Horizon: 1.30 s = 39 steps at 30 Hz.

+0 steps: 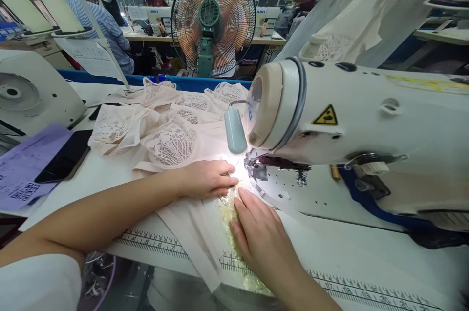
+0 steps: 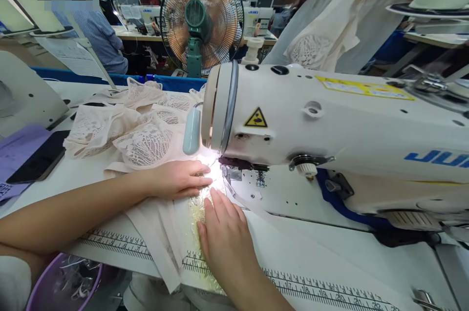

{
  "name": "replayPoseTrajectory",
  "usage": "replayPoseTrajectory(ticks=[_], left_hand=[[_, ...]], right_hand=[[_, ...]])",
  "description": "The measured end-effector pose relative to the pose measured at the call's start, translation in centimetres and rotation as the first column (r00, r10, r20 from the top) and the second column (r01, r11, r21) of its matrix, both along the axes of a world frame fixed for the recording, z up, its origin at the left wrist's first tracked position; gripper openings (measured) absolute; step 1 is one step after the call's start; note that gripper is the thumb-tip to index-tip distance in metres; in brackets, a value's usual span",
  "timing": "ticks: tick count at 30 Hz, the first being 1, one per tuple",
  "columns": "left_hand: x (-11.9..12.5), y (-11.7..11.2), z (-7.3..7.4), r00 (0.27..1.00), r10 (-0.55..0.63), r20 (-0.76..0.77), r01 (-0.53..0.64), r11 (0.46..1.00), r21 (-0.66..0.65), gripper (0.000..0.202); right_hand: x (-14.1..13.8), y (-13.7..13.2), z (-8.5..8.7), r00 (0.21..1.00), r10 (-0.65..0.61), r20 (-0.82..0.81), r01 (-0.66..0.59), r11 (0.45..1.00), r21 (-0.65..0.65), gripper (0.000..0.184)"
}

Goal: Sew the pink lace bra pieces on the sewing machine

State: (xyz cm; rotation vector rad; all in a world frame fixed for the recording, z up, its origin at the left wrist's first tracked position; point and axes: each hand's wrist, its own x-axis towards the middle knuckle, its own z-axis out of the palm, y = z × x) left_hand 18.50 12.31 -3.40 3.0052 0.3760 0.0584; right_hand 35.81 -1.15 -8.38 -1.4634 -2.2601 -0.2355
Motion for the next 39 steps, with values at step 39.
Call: replayPoseTrajectory(ticks=[39], left_hand=[[-8.8,-4.3,1.3,0.777,0.624,0.089,-0.598,0.686,0.414,0.039]], right_hand=[[-3.9,-4.8,0.6,0.97,0.244,-0.017,-0.245,0.969,-0.045,0.02]])
